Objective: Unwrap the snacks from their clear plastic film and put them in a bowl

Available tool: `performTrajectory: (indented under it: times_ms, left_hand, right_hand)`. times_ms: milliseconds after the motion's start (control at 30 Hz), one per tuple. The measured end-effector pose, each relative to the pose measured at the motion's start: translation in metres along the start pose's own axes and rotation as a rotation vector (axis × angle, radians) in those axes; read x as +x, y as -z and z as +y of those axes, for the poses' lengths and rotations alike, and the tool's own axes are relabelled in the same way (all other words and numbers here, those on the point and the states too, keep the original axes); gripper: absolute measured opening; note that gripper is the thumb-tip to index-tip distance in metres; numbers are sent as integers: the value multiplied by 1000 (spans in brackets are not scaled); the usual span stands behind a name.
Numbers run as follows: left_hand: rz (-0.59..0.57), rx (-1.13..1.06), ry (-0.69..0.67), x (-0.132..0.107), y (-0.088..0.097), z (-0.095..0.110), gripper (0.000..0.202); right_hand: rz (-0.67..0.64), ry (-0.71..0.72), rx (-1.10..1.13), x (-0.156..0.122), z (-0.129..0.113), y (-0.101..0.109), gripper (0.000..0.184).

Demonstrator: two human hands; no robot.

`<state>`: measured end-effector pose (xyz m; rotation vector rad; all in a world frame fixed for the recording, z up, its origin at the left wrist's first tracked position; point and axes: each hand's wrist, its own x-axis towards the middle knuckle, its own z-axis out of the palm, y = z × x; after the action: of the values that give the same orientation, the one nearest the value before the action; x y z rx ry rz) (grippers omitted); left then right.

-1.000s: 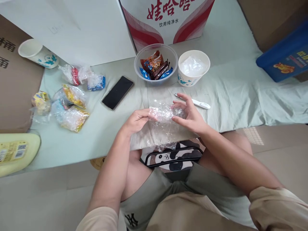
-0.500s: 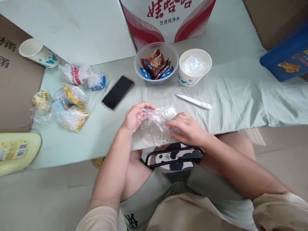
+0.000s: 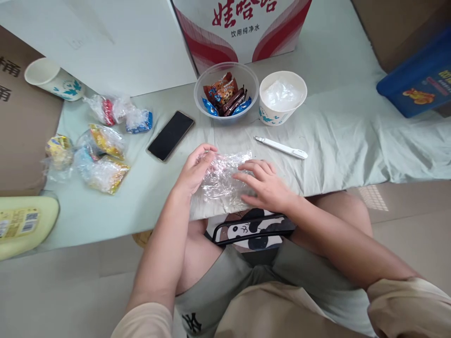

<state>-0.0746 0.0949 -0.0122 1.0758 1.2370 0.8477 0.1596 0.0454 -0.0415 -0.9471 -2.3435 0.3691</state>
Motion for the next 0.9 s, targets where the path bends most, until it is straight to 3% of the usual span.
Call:
performTrajectory:
  times_ms: [167,267,333,433,533,667,767,900]
  left_hand:
    - [-28,-19,25,0,1,-1,67]
    - [-58,-30,11,0,5,-2,73]
    - [-107,-32,0,0,6,-3,78]
    - [-152,-17,7,0,7,-4,80]
    - [-96,1,15,2,5,-4,72]
    - [60,-22,-5,6,5,-4,66]
    - [123,-35,-8,8,6,-5,64]
    - [101,-76,5,9,3,-4,61]
  right_hand:
    - [116,-102,5,5,6,-3,11]
    - [124,-146,190,7,10,4,8]
    - [95,-272,335,8,11,9,6]
    - [173,-418,546,8,12,16,16]
    - [225,-276,592,7,16,22,34]
    - [1,-73,473,-2,28,27,62]
    - [-62,-121,313,-9,40,23,76]
    - [-56,-193,173,-6,40,12,69]
